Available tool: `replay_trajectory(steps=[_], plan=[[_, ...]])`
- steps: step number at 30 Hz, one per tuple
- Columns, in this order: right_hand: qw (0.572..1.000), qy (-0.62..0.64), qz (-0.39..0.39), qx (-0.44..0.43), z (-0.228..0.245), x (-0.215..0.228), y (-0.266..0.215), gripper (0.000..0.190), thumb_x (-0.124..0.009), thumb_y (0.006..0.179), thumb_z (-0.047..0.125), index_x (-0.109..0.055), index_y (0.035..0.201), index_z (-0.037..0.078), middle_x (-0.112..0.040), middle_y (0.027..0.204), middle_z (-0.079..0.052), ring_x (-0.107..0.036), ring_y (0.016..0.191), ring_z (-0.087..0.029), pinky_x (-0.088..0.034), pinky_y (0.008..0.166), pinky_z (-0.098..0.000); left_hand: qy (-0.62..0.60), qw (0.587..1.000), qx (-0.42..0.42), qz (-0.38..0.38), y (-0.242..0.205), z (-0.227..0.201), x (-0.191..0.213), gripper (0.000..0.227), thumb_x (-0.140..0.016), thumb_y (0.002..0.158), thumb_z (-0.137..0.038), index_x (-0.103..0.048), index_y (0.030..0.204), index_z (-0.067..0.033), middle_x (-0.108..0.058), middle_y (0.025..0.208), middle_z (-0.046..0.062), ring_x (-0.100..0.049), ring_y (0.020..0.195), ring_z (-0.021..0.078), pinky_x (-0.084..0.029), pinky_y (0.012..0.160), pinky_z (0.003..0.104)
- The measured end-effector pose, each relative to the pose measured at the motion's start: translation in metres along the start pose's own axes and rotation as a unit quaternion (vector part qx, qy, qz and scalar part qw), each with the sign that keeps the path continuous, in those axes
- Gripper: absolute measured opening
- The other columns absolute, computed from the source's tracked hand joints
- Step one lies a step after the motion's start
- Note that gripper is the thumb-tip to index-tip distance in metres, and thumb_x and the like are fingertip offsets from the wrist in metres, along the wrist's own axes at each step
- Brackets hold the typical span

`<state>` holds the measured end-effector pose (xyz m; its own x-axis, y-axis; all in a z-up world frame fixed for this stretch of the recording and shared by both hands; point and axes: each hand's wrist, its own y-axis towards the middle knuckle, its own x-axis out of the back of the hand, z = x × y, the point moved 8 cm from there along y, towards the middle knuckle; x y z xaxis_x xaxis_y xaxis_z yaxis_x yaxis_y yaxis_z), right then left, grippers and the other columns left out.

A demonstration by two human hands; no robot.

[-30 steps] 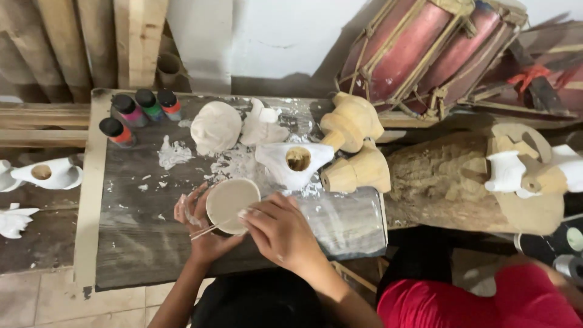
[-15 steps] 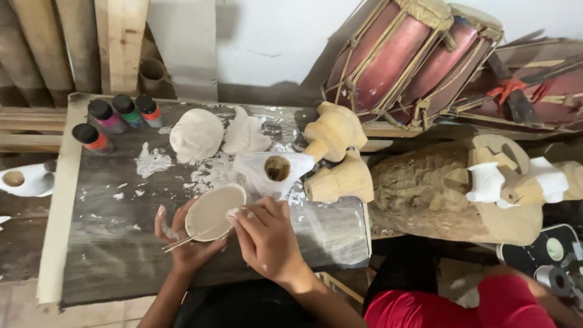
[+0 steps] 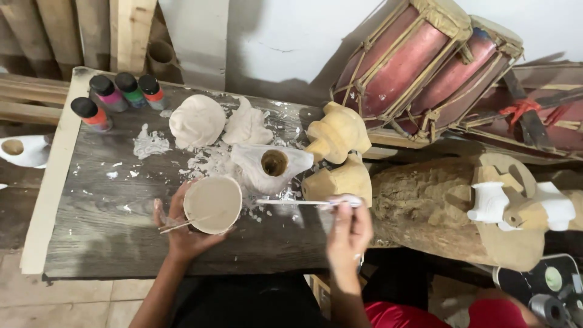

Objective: Applying and smoothing plaster into a mold using a stick and fingers

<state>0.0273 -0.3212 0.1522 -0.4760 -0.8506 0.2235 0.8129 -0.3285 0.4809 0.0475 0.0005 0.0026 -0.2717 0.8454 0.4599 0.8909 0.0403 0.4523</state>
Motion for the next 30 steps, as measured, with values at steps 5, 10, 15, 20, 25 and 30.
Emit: replay_trajectory(steps=[5,10,15,20,25,30], plan=[[0.985,0.148,-0.077,-0.036,-0.022,0.018,0.019,0.018,-0.048,0.109,0.009,-0.061,0.101,-0.001,-0.062,0.087,-0.010,-0.061,0.082,-0.016,-0.051,0.079,-0.0274,-0.152,0.984,-0.050,-0.078,0.029,-0.038,0.021,0.131,-0.094,0.041,-0.064,-0.044,0.140,0.0050,-0.053,0.136,0.026,-0.048,0.136,0.0449,-0.025,0.125,0.055],[0.984,0.157,-0.083,-0.025,-0.021,0.017,0.039,0.018,-0.049,0.109,0.008,-0.060,0.101,-0.002,-0.060,0.087,-0.011,-0.059,0.078,-0.014,-0.052,0.076,-0.0258,-0.221,0.970,-0.054,-0.080,0.040,-0.049,0.028,0.139,-0.085,0.042,-0.076,-0.035,0.143,0.0049,-0.041,0.145,0.030,-0.049,0.134,0.0477,-0.038,0.117,0.058],[0.993,0.107,-0.042,-0.003,-0.016,0.013,0.043,0.020,-0.049,0.109,0.008,-0.061,0.096,-0.003,-0.060,0.084,-0.014,-0.063,0.076,-0.018,-0.053,0.075,-0.0297,-0.236,0.966,-0.062,-0.091,0.039,-0.051,0.026,0.133,-0.083,0.051,-0.073,-0.031,0.141,0.0091,-0.034,0.144,0.035,-0.047,0.132,0.0546,-0.039,0.113,0.064],[0.998,0.062,-0.013,-0.017,-0.023,0.015,0.034,0.021,-0.049,0.109,0.009,-0.062,0.095,-0.002,-0.063,0.080,-0.013,-0.056,0.074,-0.014,-0.049,0.073,-0.0283,-0.223,0.966,-0.079,-0.109,0.029,-0.035,0.022,0.134,-0.085,0.048,-0.070,-0.029,0.142,0.0079,-0.034,0.143,0.036,-0.044,0.133,0.0551,-0.037,0.113,0.065],[0.999,0.039,-0.005,-0.014,-0.025,0.013,0.035,0.020,-0.053,0.107,0.008,-0.065,0.094,-0.001,-0.066,0.079,-0.012,-0.054,0.073,-0.013,-0.048,0.072,-0.0285,-0.213,0.968,-0.077,-0.111,0.031,-0.046,0.025,0.136,-0.083,0.051,-0.070,-0.025,0.148,0.0040,-0.036,0.141,0.033,-0.046,0.132,0.0540,-0.037,0.112,0.065],[0.999,0.035,-0.021,0.022,-0.010,0.017,0.051,0.023,-0.050,0.109,0.013,-0.064,0.096,0.001,-0.066,0.081,-0.013,-0.057,0.075,-0.016,-0.048,0.074,-0.0302,-0.214,0.962,-0.099,-0.140,0.013,-0.017,0.020,0.143,-0.088,0.052,-0.053,0.002,0.158,-0.0204,-0.035,0.139,0.034,-0.045,0.130,0.0568,-0.039,0.110,0.070]])
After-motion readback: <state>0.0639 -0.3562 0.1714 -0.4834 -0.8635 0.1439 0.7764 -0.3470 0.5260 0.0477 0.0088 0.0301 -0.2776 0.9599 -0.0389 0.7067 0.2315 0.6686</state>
